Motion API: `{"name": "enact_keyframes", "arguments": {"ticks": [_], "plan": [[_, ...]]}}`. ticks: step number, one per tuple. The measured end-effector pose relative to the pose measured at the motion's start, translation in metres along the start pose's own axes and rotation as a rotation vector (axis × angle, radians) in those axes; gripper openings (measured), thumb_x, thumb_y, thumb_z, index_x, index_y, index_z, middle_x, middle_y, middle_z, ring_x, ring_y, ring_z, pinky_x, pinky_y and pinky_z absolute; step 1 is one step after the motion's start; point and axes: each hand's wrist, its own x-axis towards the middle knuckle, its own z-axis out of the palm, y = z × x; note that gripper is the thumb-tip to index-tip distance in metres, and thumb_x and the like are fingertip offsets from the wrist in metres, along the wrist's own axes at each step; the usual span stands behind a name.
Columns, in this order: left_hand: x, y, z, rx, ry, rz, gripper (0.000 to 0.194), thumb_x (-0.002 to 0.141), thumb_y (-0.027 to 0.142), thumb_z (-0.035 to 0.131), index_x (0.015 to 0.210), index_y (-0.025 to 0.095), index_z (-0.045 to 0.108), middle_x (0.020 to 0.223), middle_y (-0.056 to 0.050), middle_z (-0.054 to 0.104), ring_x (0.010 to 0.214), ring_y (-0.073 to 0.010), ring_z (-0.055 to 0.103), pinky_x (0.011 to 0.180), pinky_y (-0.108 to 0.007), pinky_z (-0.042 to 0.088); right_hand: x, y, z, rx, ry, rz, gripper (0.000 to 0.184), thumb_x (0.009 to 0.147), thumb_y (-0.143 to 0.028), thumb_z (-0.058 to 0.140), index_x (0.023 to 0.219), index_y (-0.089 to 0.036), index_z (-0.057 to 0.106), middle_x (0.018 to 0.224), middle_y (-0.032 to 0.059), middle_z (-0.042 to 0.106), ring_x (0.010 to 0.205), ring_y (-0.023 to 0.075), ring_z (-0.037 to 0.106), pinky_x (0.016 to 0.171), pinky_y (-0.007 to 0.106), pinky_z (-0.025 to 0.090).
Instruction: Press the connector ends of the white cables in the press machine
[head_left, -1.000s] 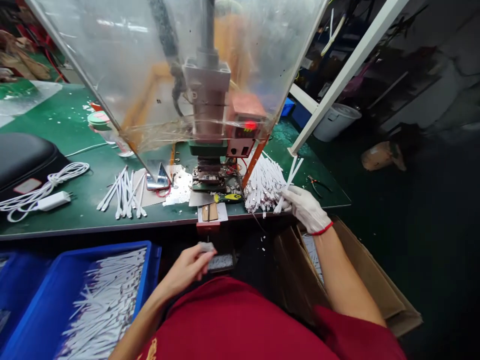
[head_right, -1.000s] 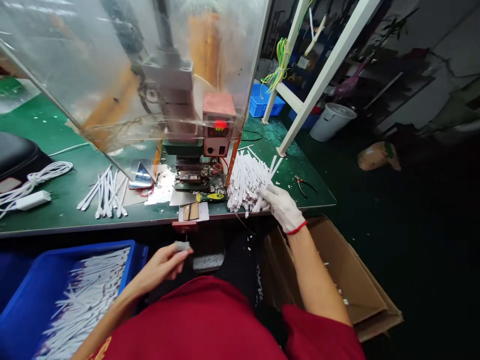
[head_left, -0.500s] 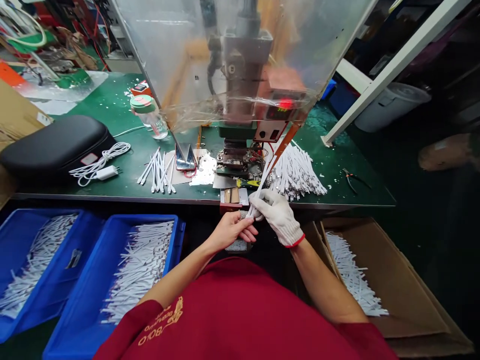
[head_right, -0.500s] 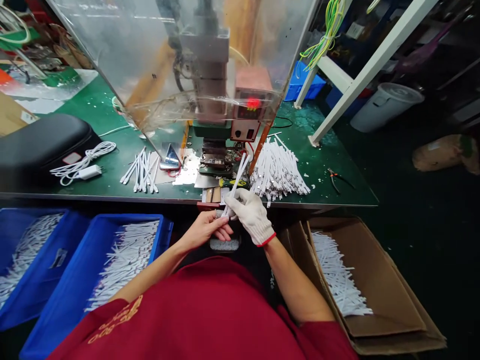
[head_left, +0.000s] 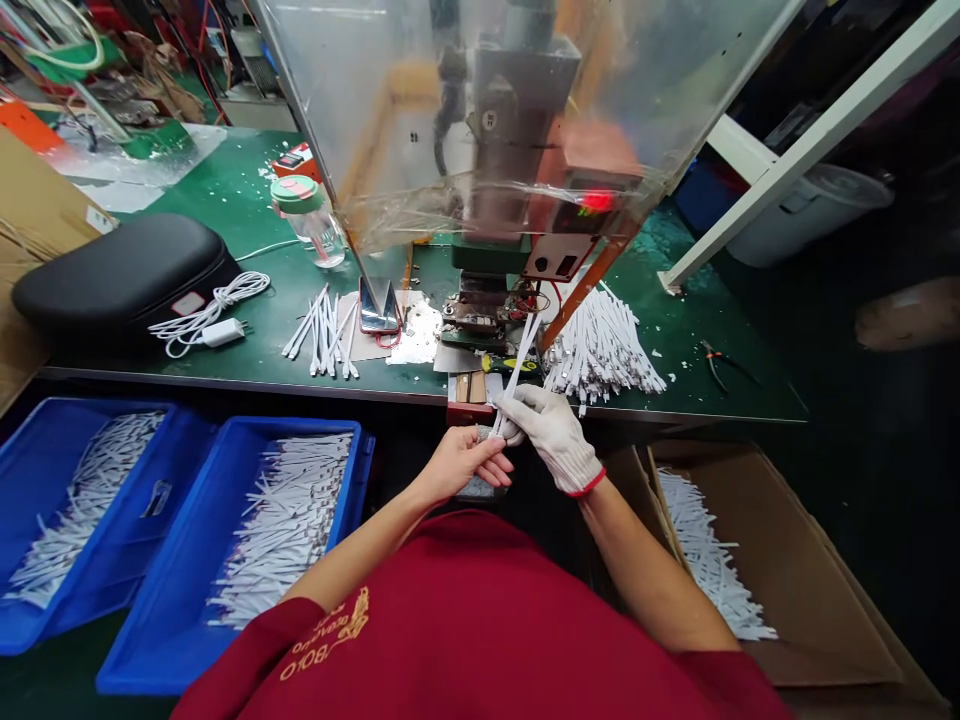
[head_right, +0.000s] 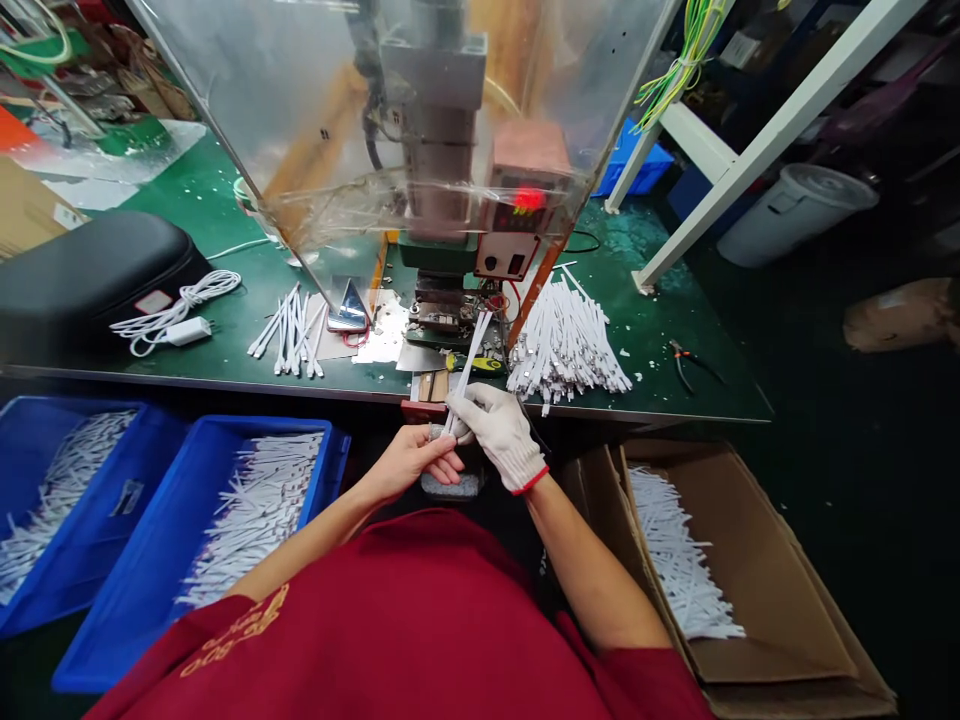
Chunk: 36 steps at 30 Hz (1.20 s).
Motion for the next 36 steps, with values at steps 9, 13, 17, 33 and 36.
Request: {"name": "enact_keyframes", "arguments": {"ticks": [9, 13, 17, 33, 36], "plan": [[-0.008, 0.002, -0.016, -0.131, 0.146, 0.116, 0.047, 0.077, 0.05, 0.071, 0.094, 0.007, 0.065, 0.069, -0.009, 0.071, 0.059, -0.0182, 0.07, 0.053, -0.023, 0.054, 0.055, -0.013, 0.014, 0.037, -0.212, 0.015, 0.037, 0.076, -0.05, 0.07, 0.068, -0.016, 0.056, 0.056, -0.003, 0.05, 0.046, 0.0067, 0.042, 0.039, 0.017, 0.03], [-0.007, 0.008, -0.022, -0.155, 0.153, 0.071, 0.048, 0.074, 0.05, 0.073, 0.094, 0.007, 0.065, 0.069, -0.008, 0.071, 0.059, -0.0181, 0.071, 0.053, -0.022, 0.054, 0.073, 0.001, 0.024, 0.15, -0.236, 0.089, 0.037, 0.072, -0.048, 0.073, 0.068, -0.016, 0.055, 0.054, -0.0048, 0.047, 0.043, 0.0054, 0.037, 0.038, 0.018, 0.026], [-0.005, 0.011, -0.024, -0.13, 0.098, 0.013, 0.049, 0.077, 0.054, 0.069, 0.091, 0.007, 0.065, 0.067, -0.01, 0.071, 0.057, -0.0193, 0.071, 0.05, -0.022, 0.053, 0.076, 0.01, 0.027, 0.206, -0.228, 0.094, 0.036, 0.072, -0.047, 0.073, 0.069, -0.015, 0.056, 0.054, -0.0049, 0.048, 0.043, 0.0052, 0.038, 0.039, 0.018, 0.027], [-0.004, 0.012, -0.026, -0.107, 0.083, -0.002, 0.051, 0.074, 0.058, 0.069, 0.085, 0.008, 0.066, 0.064, -0.009, 0.07, 0.056, -0.0196, 0.07, 0.05, -0.022, 0.052, 0.073, 0.014, 0.032, 0.331, -0.177, 0.133, 0.035, 0.069, -0.044, 0.077, 0.068, -0.016, 0.056, 0.054, -0.0043, 0.049, 0.045, 0.0057, 0.04, 0.039, 0.017, 0.031], [-0.004, 0.014, -0.025, -0.102, 0.091, -0.015, 0.05, 0.074, 0.057, 0.069, 0.085, 0.008, 0.065, 0.064, -0.009, 0.07, 0.055, -0.0198, 0.07, 0.05, -0.022, 0.053, 0.072, 0.012, 0.034, 0.362, -0.174, 0.154, 0.035, 0.068, -0.042, 0.078, 0.067, -0.016, 0.056, 0.055, -0.0034, 0.051, 0.047, 0.0068, 0.044, 0.04, 0.017, 0.036]]}}
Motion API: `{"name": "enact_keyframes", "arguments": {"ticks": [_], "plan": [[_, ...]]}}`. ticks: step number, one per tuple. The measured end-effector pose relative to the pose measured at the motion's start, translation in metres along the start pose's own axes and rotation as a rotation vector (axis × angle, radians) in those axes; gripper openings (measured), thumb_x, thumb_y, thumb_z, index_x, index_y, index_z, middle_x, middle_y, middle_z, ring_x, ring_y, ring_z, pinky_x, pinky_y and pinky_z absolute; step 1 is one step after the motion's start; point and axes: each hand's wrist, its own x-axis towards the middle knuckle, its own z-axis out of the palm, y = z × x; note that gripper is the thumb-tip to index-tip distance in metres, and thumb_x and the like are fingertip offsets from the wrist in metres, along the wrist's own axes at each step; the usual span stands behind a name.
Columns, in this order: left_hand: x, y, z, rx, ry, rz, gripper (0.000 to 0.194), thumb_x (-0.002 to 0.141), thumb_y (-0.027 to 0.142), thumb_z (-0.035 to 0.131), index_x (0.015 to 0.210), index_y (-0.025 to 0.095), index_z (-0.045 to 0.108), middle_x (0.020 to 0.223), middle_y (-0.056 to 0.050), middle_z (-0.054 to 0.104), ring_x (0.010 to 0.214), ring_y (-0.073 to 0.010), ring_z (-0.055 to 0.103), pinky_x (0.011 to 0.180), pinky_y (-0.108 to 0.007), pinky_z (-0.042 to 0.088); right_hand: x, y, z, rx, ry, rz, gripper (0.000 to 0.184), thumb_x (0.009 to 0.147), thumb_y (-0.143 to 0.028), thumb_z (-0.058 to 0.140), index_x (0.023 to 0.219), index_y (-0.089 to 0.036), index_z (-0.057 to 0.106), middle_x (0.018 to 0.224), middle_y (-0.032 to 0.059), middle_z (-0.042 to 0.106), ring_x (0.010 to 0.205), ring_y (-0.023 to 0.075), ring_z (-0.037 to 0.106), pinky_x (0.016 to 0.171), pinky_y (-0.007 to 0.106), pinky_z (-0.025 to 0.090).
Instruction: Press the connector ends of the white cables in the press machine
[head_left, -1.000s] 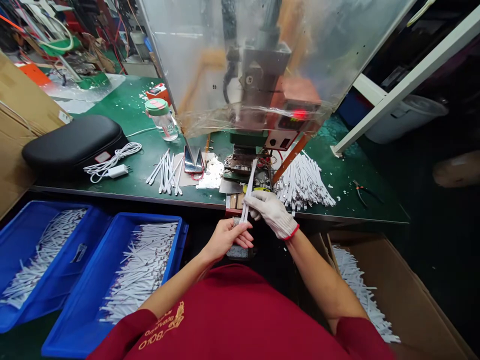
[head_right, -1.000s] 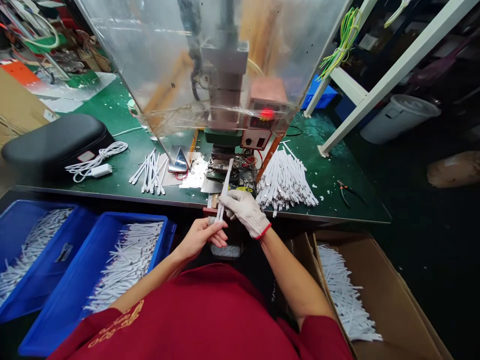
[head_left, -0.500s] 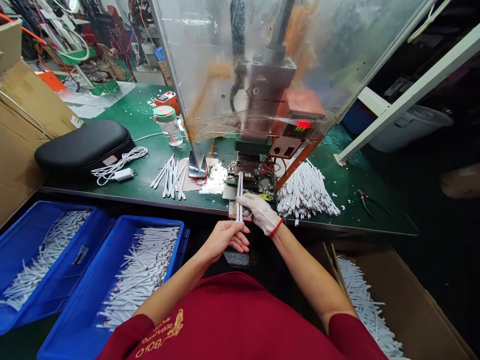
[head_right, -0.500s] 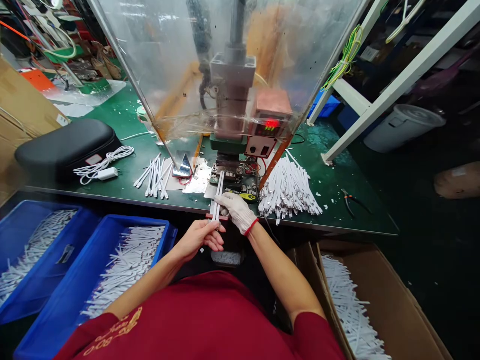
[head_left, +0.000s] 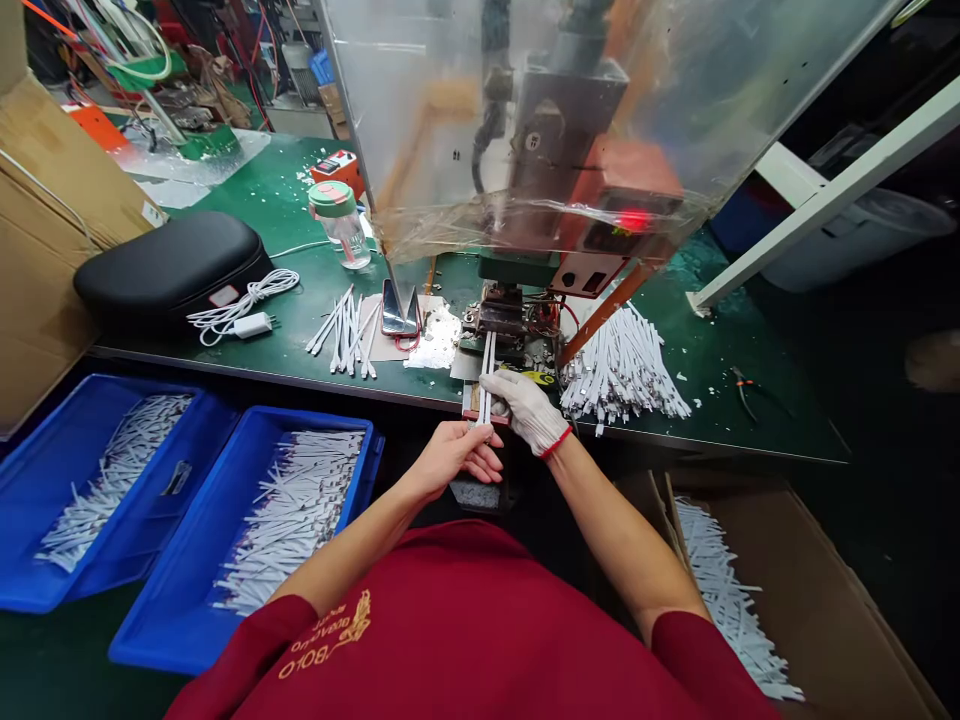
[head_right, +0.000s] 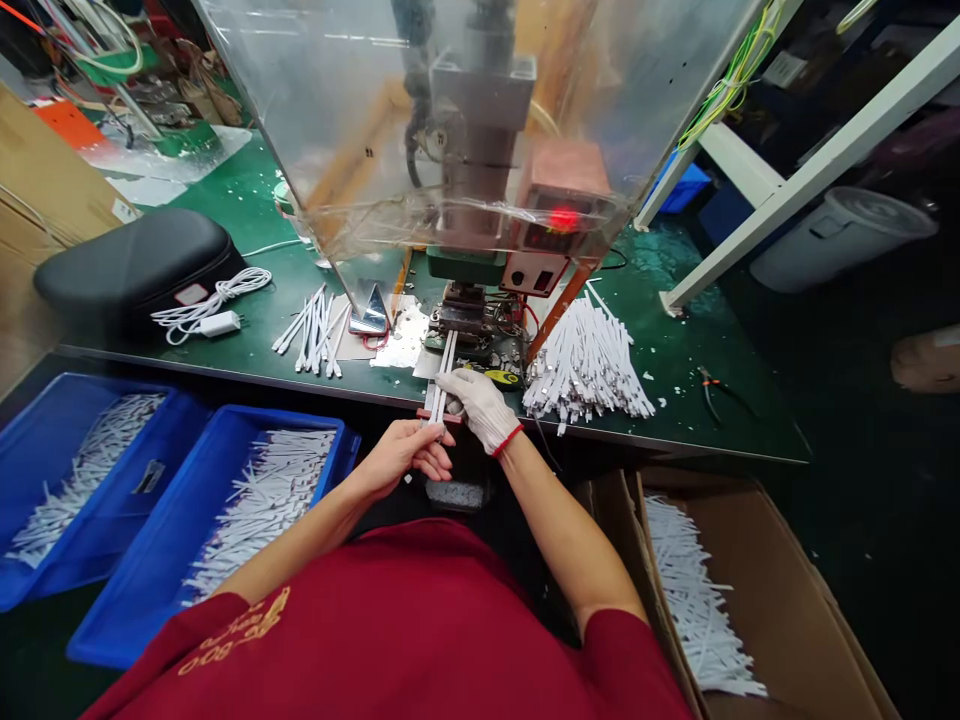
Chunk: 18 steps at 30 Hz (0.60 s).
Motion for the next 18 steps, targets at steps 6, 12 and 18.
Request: {"name": "enact_keyframes", "arguments": {"ticks": [6, 12, 18], "plan": [[0.002, 0.003, 0.006, -0.032, -0.014, -0.057, 0.055, 0.077, 0.06, 0.064, 0.095, 0.008, 0.065, 0.068, -0.012, 0.072, 0.056, -0.0217, 0.071, 0.05, -0.025, 0.054, 0.009, -0.001, -0.002, -0.018, 0.051, -0.013, 0.03, 0.07, -0.041, 0.076, 0.071, -0.015, 0.061, 0.058, -0.0014, 0.057, 0.044, 0.0072, 0.046, 0.037, 0.017, 0.035], [0.006, 0.004, 0.009, -0.004, -0.006, -0.04, 0.06, 0.076, 0.066, 0.061, 0.087, 0.007, 0.065, 0.067, -0.012, 0.07, 0.056, -0.0214, 0.07, 0.05, -0.025, 0.053, 0.042, -0.009, 0.0, 0.052, 0.181, -0.109, 0.026, 0.07, -0.038, 0.072, 0.078, -0.014, 0.069, 0.065, 0.0026, 0.063, 0.052, 0.0119, 0.054, 0.044, 0.022, 0.047], [0.007, 0.001, 0.008, 0.005, -0.006, -0.008, 0.062, 0.075, 0.068, 0.06, 0.084, 0.008, 0.065, 0.064, -0.011, 0.07, 0.053, -0.0202, 0.069, 0.048, -0.023, 0.05, 0.058, -0.007, -0.002, 0.084, 0.212, -0.161, 0.025, 0.072, -0.037, 0.072, 0.074, -0.013, 0.069, 0.063, 0.004, 0.064, 0.051, 0.0125, 0.054, 0.044, 0.022, 0.044]]}}
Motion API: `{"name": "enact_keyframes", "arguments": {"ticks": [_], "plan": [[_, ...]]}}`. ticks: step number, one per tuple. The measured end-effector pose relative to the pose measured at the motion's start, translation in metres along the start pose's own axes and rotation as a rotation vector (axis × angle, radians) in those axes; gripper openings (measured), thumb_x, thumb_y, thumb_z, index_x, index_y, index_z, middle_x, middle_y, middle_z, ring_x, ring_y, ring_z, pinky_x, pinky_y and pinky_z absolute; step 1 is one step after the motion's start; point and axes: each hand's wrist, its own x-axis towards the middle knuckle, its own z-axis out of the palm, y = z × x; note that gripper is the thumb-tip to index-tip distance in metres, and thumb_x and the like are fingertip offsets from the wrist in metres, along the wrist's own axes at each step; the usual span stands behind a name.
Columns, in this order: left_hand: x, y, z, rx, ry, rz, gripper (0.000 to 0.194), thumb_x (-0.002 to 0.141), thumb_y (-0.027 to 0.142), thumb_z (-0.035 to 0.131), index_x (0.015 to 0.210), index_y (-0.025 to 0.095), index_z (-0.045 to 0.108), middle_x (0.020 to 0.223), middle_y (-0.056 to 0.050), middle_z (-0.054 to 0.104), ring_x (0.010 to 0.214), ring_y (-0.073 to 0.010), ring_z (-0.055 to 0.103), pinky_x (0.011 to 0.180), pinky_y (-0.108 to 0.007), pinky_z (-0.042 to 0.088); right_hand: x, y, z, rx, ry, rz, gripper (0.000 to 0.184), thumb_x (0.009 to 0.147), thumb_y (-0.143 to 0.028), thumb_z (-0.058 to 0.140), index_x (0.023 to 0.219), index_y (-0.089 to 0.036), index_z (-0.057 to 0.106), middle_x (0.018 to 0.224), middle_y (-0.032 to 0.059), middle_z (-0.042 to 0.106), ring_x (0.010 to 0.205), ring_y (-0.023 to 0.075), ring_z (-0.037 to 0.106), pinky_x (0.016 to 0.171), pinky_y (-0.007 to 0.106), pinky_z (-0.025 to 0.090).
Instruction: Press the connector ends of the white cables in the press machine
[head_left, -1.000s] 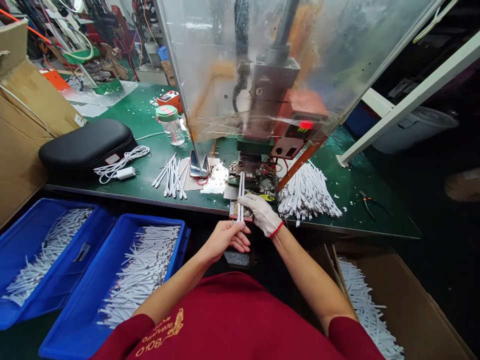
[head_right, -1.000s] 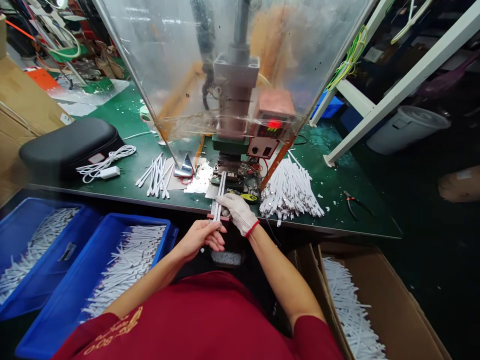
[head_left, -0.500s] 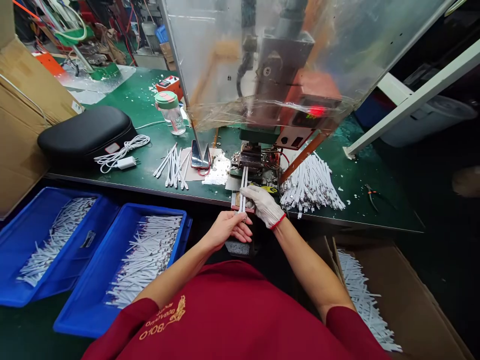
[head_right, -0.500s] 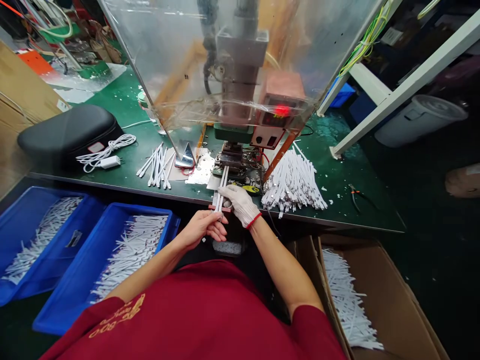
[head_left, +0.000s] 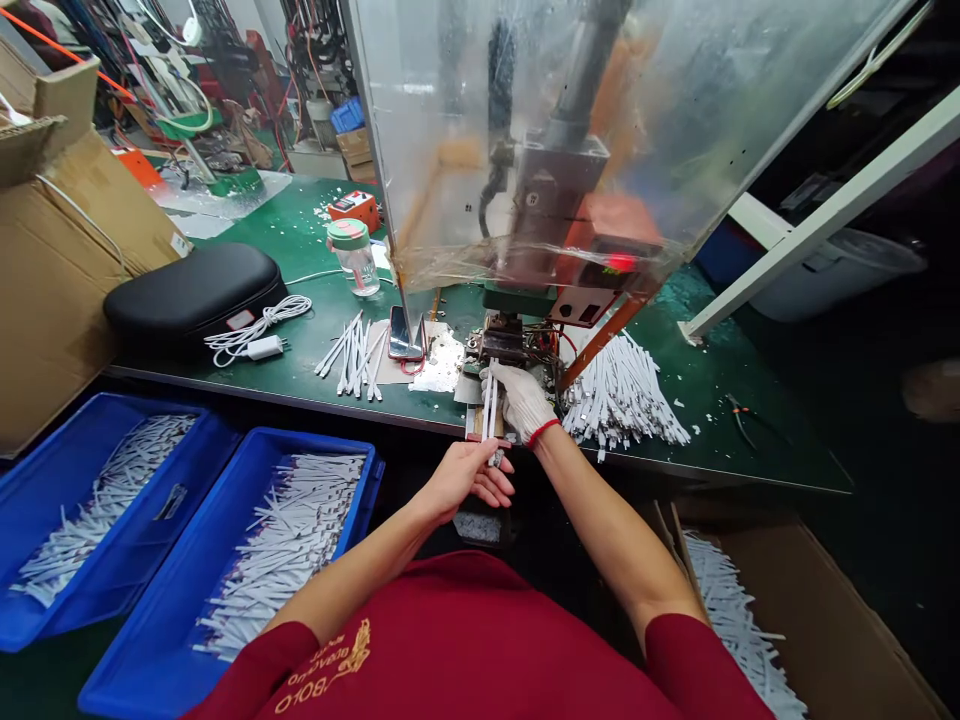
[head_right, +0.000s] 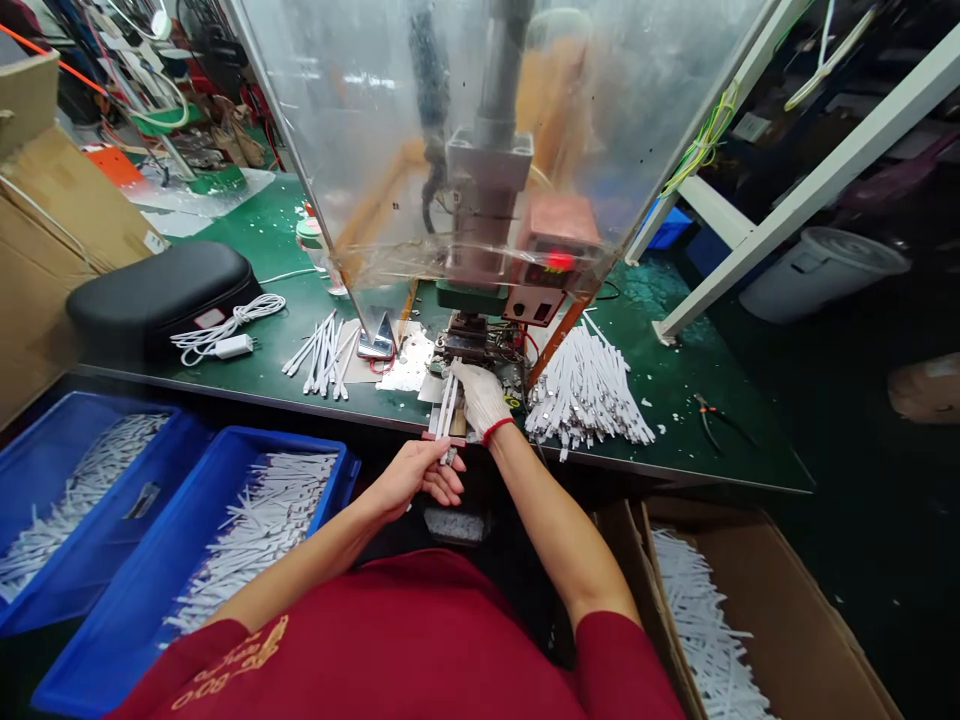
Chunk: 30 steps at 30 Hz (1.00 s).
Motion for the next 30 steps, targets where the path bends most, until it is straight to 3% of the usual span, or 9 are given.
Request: {"name": "enact_keyframes", "arguments": {"ticks": [11, 19, 25, 30], "plan": [[0.005, -0.001, 0.002, -0.005, 0.013, -0.016, 0.07, 0.064, 0.076, 0.059, 0.077, 0.008, 0.065, 0.062, -0.011, 0.069, 0.051, -0.0198, 0.066, 0.048, -0.025, 0.046, -0.004, -0.009, 0.006, 0.036, 0.034, 0.049, 0.017, 0.072, -0.028, 0.072, 0.07, -0.012, 0.065, 0.057, 0.0033, 0.063, 0.044, 0.0124, 0.055, 0.042, 0.023, 0.047], [0.003, 0.001, 0.002, 0.007, 0.015, -0.006, 0.07, 0.063, 0.077, 0.058, 0.077, 0.009, 0.064, 0.061, -0.01, 0.068, 0.051, -0.0193, 0.066, 0.048, -0.025, 0.046, -0.003, -0.007, 0.009, 0.076, -0.018, 0.14, 0.018, 0.079, -0.028, 0.067, 0.074, -0.011, 0.064, 0.057, 0.0053, 0.062, 0.044, 0.0124, 0.055, 0.043, 0.023, 0.049], [0.0, 0.002, 0.007, 0.003, 0.02, 0.037, 0.065, 0.067, 0.073, 0.06, 0.079, 0.009, 0.063, 0.062, -0.01, 0.069, 0.052, -0.0183, 0.067, 0.049, -0.023, 0.046, -0.004, -0.015, 0.015, 0.104, -0.052, 0.073, 0.02, 0.076, -0.031, 0.07, 0.072, -0.014, 0.06, 0.056, 0.0027, 0.059, 0.043, 0.0108, 0.051, 0.039, 0.022, 0.045], [-0.01, -0.015, 0.002, 0.059, -0.057, 0.08, 0.056, 0.077, 0.067, 0.055, 0.087, 0.012, 0.06, 0.065, -0.008, 0.069, 0.05, -0.0167, 0.065, 0.047, -0.022, 0.045, -0.027, -0.029, 0.015, 0.095, -0.128, 0.028, 0.025, 0.073, -0.036, 0.074, 0.078, -0.014, 0.063, 0.062, 0.0038, 0.06, 0.049, 0.0129, 0.055, 0.046, 0.026, 0.049]]}}
